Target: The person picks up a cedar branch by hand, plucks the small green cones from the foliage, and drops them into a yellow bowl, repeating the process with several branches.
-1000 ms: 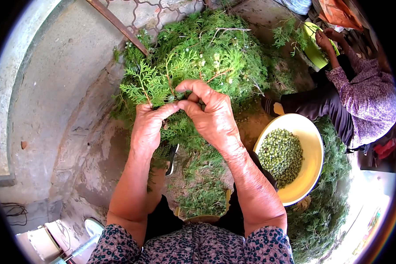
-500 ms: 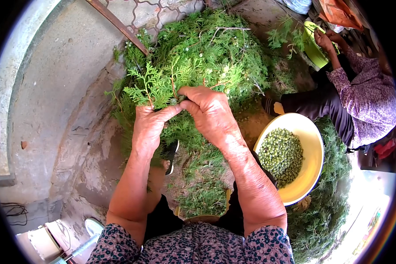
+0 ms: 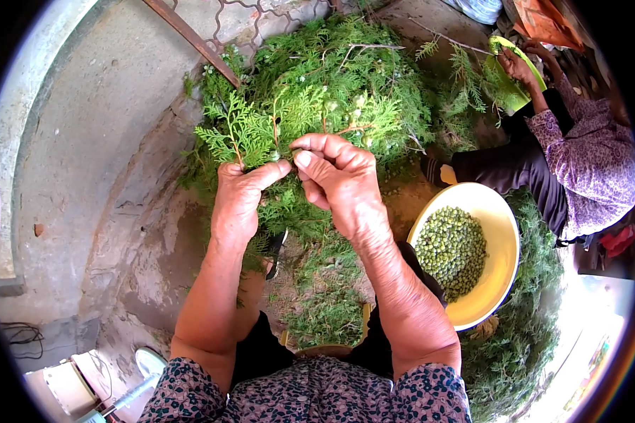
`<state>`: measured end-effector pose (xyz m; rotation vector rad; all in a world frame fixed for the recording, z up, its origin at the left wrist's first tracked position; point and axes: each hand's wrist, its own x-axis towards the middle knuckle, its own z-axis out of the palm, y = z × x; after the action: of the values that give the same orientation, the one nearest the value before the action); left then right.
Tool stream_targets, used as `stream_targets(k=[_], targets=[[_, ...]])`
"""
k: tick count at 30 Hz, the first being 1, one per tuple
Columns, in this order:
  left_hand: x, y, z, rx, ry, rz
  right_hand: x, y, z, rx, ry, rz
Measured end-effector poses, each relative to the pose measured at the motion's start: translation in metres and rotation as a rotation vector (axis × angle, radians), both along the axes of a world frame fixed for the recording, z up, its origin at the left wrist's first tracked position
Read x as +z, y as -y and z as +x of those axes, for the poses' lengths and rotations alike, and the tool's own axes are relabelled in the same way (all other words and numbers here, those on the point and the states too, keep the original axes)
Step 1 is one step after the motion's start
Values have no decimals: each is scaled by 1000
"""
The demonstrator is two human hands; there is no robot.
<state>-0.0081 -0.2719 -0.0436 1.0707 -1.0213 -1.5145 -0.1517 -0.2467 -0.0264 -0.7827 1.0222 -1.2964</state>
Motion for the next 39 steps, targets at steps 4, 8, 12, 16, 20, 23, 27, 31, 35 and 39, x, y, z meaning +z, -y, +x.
stream_targets(k=[4, 8, 12, 16, 20, 23, 27, 31, 35, 39], targets=[[-4, 2, 6, -12, 66, 15, -2, 6, -13, 55, 441, 25], [-2, 0, 2, 23, 16, 21, -6, 8, -16, 115, 505, -10], [-4, 1, 3, -15, 65, 14, -1, 3, -6, 94, -246, -112], [-1, -3, 0, -22, 90, 68, -12, 5, 3, 1, -710, -449], [-8, -3, 3, -50, 148, 9, -6, 5, 3, 30, -728, -406], [-10, -4, 1, -37, 270, -158, -11, 7, 5, 37, -710, -369], [5, -3, 1, -44, 235, -148, -1, 5, 3, -10, -397, -218], [7, -4, 2, -35, 173, 35, 1, 9, -9, 23, 274, 7], [-1, -5, -5, 13, 150, 50, 1, 12, -15, -6, 470, 29], [0, -4, -10, 89, 99, -6, -3, 11, -16, -38, 321, 1]])
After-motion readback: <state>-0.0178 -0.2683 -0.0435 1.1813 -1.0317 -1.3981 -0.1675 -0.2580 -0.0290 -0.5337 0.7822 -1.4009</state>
